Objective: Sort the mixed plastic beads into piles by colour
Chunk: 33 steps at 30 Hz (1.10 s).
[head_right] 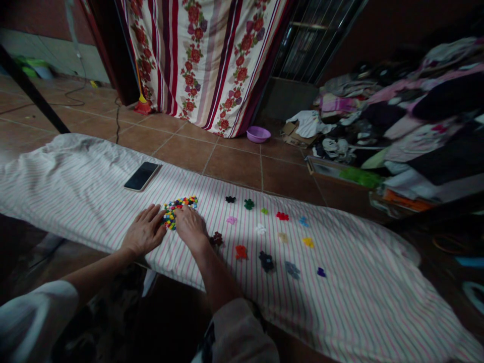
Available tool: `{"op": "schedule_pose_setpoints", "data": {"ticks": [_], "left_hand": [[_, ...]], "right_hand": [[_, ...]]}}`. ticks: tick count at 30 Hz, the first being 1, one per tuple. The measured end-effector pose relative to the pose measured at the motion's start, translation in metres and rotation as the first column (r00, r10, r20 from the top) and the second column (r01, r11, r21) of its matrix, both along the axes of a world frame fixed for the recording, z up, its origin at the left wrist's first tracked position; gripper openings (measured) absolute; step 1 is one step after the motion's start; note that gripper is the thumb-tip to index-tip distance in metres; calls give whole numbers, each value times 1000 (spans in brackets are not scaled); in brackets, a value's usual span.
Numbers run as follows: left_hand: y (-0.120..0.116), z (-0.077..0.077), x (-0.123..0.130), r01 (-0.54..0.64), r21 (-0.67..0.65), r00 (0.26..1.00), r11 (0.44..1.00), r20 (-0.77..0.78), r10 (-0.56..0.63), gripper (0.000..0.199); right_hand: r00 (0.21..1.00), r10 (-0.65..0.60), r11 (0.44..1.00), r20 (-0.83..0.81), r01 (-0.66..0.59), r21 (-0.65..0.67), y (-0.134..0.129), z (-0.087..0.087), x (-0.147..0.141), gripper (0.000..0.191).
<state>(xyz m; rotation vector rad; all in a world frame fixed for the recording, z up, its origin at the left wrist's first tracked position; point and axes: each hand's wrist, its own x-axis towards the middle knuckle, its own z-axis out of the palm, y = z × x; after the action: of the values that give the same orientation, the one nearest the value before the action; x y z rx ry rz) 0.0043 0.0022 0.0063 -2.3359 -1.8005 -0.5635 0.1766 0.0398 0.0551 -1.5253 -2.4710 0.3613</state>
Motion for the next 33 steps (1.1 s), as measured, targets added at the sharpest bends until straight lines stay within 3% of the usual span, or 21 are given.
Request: {"op": "schedule_pose_setpoints", "data": {"ticks": [13,21,26,33], "left_hand": [[0,0,-1,7,-10,1000,1000,0,-7,49],[0,0,-1,5,7,1000,1000,2,-5,48],[0,-3,-2,2,30,1000,1000,10,-2,46],[-1,-1,-2,7,40,1000,999,-10,-7,47]], "right_hand": [[999,-38,999,-37,36,-41,0,3,-2,21],[969,-28,1000,-246,24,-19,0,1,0,10],[941,-23,1000,-338,19,-13,1,0,9,12],[938,-5,1000,-347,10,11,-8,3,30,14]]}}
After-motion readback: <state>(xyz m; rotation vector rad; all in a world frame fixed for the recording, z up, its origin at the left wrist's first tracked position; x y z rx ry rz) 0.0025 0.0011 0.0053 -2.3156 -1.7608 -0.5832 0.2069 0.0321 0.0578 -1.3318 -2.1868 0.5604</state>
